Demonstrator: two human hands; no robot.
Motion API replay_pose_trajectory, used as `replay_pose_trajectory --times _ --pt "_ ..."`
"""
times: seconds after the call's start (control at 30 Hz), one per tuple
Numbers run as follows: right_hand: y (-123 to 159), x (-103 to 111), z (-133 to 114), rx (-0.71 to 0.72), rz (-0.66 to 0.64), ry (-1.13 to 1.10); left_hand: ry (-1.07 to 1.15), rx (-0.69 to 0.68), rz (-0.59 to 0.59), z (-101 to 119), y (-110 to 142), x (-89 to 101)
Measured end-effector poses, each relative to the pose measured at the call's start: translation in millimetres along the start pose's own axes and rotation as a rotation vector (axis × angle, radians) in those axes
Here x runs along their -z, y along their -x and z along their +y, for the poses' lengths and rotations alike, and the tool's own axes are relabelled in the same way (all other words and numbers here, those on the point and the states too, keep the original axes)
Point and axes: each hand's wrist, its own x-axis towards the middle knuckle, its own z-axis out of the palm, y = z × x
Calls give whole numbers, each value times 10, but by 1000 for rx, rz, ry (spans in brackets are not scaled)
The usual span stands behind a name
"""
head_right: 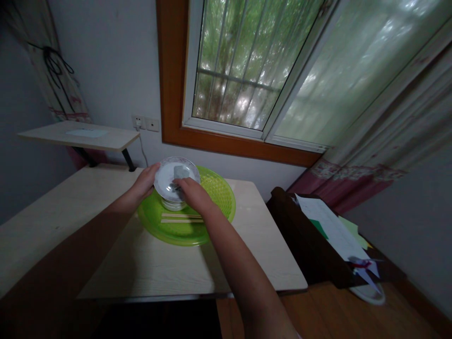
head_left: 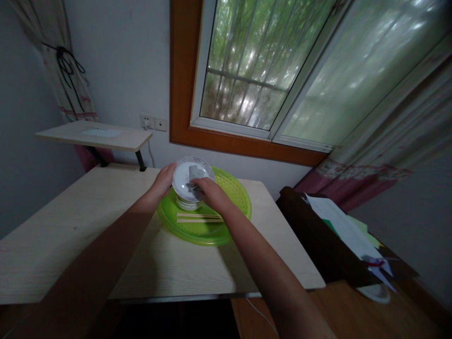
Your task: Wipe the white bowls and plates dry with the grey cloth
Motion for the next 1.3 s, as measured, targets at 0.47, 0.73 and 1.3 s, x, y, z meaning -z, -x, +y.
replay_pose_trajectory --times 0.47,0.73,1.3 --pt "-28 -30 110 -139 128 38 -17 24 -35 -23 -14 5" --pt "-29 32 25 -355 146 211 21 35 -39 8 5 -7" --pt "3 149 -150 -183 -43 318 54 -38 27 -28 -36 13"
